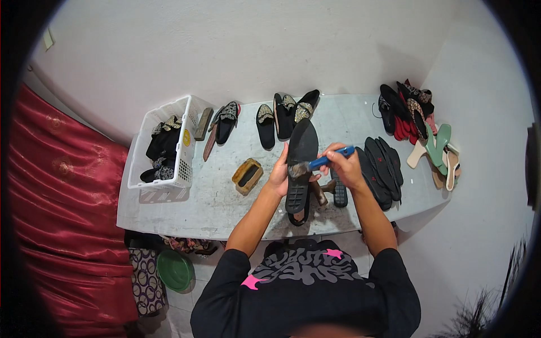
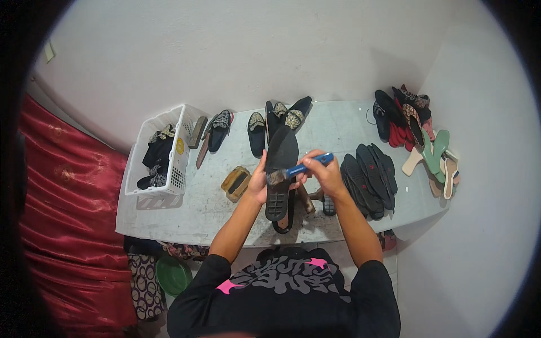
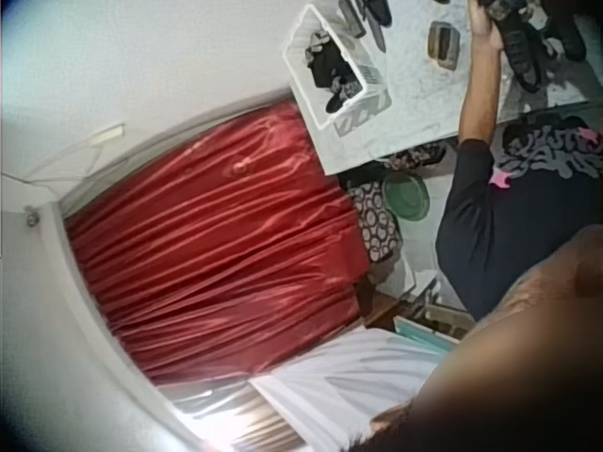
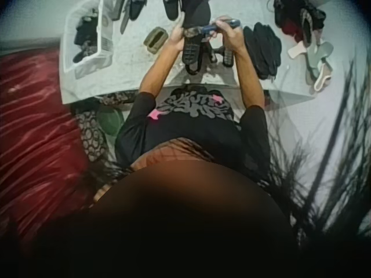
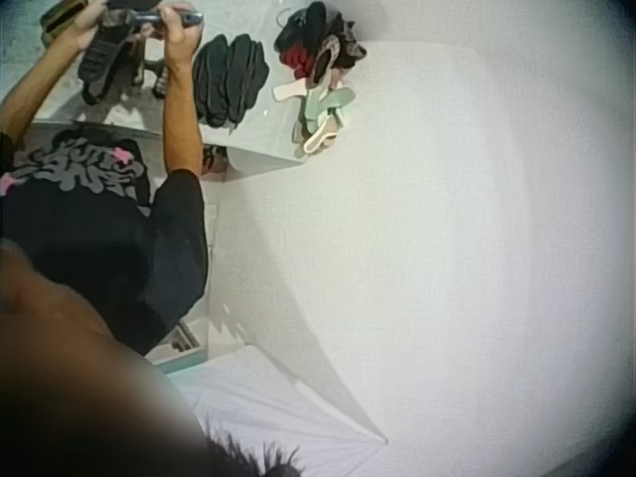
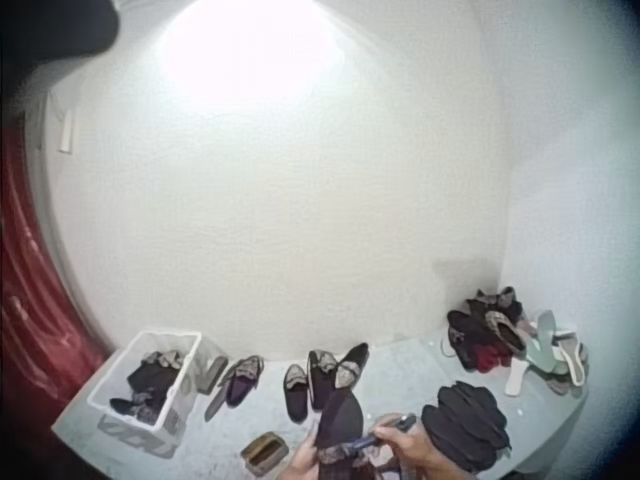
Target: The person is seen putting the inner sole of the shoe and gluing and hammering it.
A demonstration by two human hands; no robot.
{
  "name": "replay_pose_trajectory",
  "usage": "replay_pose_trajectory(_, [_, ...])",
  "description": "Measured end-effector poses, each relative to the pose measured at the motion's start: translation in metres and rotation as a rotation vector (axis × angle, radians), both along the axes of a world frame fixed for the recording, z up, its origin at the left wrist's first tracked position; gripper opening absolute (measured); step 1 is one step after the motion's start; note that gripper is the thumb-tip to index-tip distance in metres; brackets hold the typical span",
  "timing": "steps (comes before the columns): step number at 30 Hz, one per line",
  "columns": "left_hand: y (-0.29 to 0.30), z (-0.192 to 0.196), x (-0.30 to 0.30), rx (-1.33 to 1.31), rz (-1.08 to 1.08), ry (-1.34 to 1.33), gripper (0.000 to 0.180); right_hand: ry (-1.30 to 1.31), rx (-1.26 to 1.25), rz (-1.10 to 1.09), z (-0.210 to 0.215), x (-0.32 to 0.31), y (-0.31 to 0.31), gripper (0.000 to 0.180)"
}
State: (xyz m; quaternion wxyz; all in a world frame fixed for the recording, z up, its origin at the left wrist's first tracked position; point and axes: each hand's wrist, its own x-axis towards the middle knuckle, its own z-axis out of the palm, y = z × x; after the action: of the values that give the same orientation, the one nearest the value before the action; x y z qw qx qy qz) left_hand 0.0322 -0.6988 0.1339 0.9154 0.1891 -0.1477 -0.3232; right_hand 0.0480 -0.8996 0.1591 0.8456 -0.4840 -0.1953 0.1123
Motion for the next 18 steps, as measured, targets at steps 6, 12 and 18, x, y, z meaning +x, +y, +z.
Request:
replay_pose_trajectory(6, [-0.009,0.010,-0.004,-0.022,0.088,0.147,0.075,-0.005,0.118,-0.224,0.005,0.011,0.001,0.015])
replay_pose_trajectory(12, [-0.004,0.011,-0.008,0.053,0.129,0.110,0.080,-0.006,-0.011,0.049,-0.003,-0.007,0.001,0.014])
replay_pose_trajectory(18, [-0.007,0.016,-0.009,-0.076,0.113,0.185,0.082,0.005,0.121,-0.174,0.002,0.006,0.007,0.017])
